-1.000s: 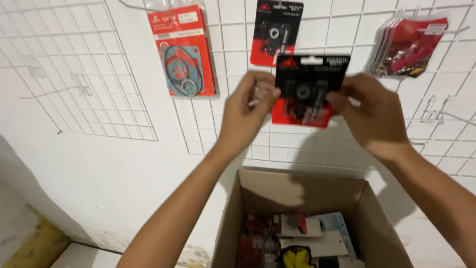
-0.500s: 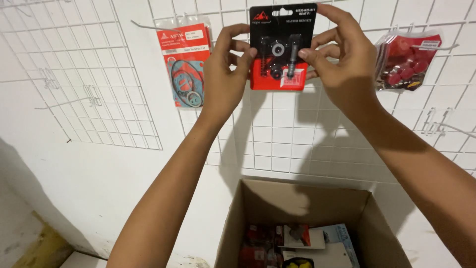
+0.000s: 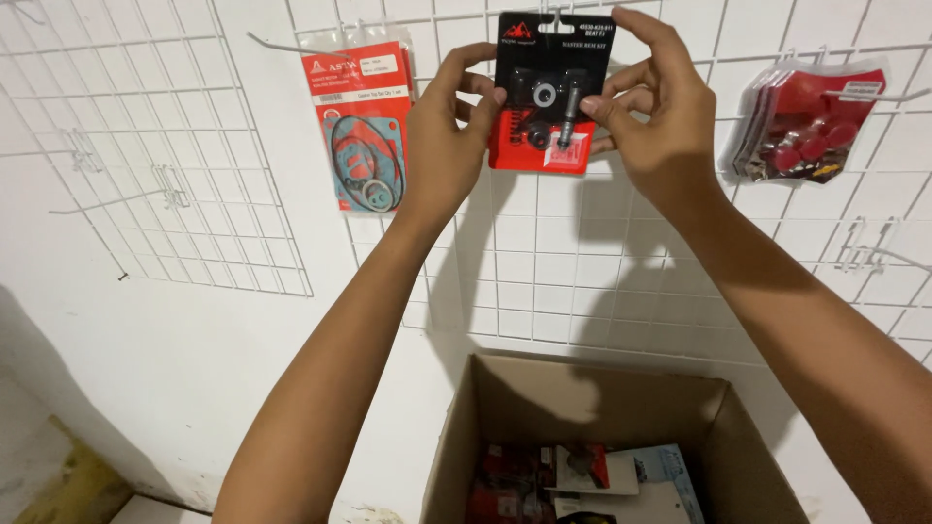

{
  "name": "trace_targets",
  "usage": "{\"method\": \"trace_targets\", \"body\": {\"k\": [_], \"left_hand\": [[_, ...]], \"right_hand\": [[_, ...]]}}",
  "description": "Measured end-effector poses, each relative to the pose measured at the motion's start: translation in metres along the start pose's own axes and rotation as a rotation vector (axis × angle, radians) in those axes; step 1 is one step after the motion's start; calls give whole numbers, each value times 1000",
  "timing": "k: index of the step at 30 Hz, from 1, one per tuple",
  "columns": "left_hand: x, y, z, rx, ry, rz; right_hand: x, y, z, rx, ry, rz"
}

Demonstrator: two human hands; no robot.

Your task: The person wipes the packaging of various hardware items with a cloth. They pick up items from a cardboard box, wipe them with a cloth, and place them on a wall grid. The items include a red and black package and a clear plastic package.

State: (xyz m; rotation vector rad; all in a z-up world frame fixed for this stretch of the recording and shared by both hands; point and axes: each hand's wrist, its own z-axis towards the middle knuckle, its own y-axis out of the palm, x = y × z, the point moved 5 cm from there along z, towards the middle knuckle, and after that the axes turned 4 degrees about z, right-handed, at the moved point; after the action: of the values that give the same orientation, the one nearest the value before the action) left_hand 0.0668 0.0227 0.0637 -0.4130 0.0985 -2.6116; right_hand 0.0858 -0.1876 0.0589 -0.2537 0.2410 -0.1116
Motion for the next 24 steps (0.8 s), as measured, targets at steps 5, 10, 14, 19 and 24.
{"method": "trace_targets", "body": {"k": [5, 10, 14, 19, 24], "left_hand": [[-23, 13, 7, 9, 58, 1], [-44, 25, 13, 48, 40, 76], [-55, 34, 17, 36, 22, 65], [-62, 37, 18, 53, 37, 69], [-67, 39, 16, 60, 22, 36]], "right_hand": [[33, 3, 5, 10, 87, -74], [51, 6, 10, 10, 87, -56], [62, 9, 11, 26, 71, -115], [72, 12, 9, 50, 38, -147], [75, 14, 3, 63, 39, -122]]}}
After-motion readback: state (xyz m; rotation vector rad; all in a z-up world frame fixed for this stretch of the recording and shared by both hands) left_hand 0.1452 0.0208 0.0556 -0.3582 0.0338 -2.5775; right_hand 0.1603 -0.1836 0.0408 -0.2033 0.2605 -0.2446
